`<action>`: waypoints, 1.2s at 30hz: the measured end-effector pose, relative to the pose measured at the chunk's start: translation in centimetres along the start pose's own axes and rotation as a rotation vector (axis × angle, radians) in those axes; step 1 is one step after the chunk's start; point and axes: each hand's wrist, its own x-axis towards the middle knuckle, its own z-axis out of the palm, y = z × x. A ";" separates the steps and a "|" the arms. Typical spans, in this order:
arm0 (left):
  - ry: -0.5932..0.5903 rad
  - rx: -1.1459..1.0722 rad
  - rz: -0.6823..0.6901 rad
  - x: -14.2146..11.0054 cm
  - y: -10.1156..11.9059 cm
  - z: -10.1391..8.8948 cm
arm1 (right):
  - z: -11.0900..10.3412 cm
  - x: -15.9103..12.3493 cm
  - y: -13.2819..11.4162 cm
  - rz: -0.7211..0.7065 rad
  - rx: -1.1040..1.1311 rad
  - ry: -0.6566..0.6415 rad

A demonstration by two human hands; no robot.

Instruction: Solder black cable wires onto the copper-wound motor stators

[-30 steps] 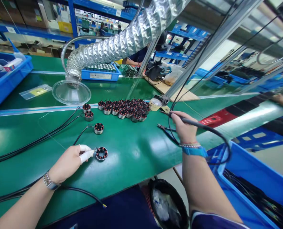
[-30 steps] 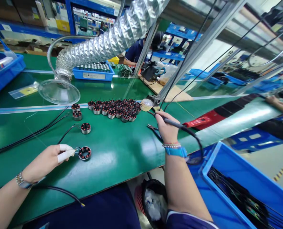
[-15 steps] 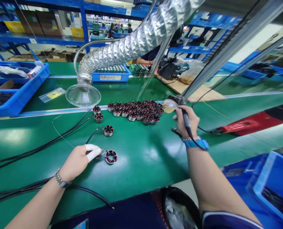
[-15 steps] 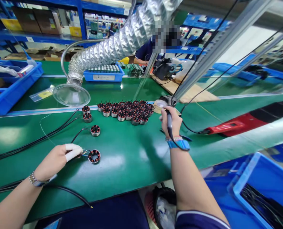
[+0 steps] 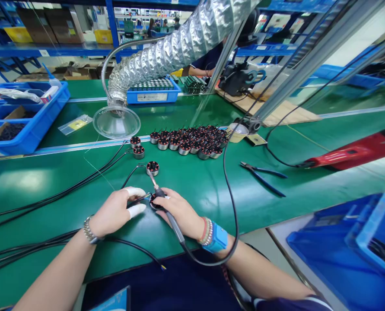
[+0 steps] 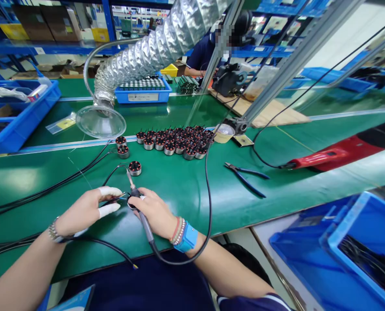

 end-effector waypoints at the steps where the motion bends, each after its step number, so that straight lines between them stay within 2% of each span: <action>1: 0.007 0.045 -0.015 0.1 0.1 0.1 | -0.2 0.1 -0.1 0.027 0.029 -0.003; 4: 0.048 0.124 -0.024 0.3 0.4 0.1 | -1.7 0.5 -1.2 0.216 0.258 -0.003; 8: -0.054 0.162 0.047 -0.2 0.7 -0.4 | -3.7 1.1 -2.8 0.507 0.606 0.103; 11: -0.083 0.160 0.051 -0.5 0.9 -0.6 | -4.1 1.4 -3.3 0.592 0.774 0.152; 13: -0.079 0.156 0.042 -0.6 0.8 -0.7 | -4.1 1.4 -3.4 0.583 0.763 0.155; 16: -0.070 0.133 0.024 -0.6 0.7 -0.7 | -4.2 0.9 -3.2 0.488 0.589 0.108; 20: -0.078 0.057 -0.004 -0.5 0.4 -0.2 | -3.5 -0.5 -1.9 0.155 0.209 -0.022; 22: -0.106 0.026 -0.018 -0.2 0.2 0.4 | -2.8 -1.2 -0.9 -0.001 0.050 -0.018; 24: -0.122 -0.006 -0.024 0.1 0.0 1.2 | -2.2 -1.8 -0.2 -0.059 -0.003 0.020; 30: -0.126 -0.216 -0.053 0.8 -0.5 2.4 | -1.5 -1.3 -1.0 0.113 0.097 0.201; 36: -0.130 -0.389 -0.134 0.7 -0.2 2.5 | -0.5 0.3 -1.6 0.244 0.157 0.222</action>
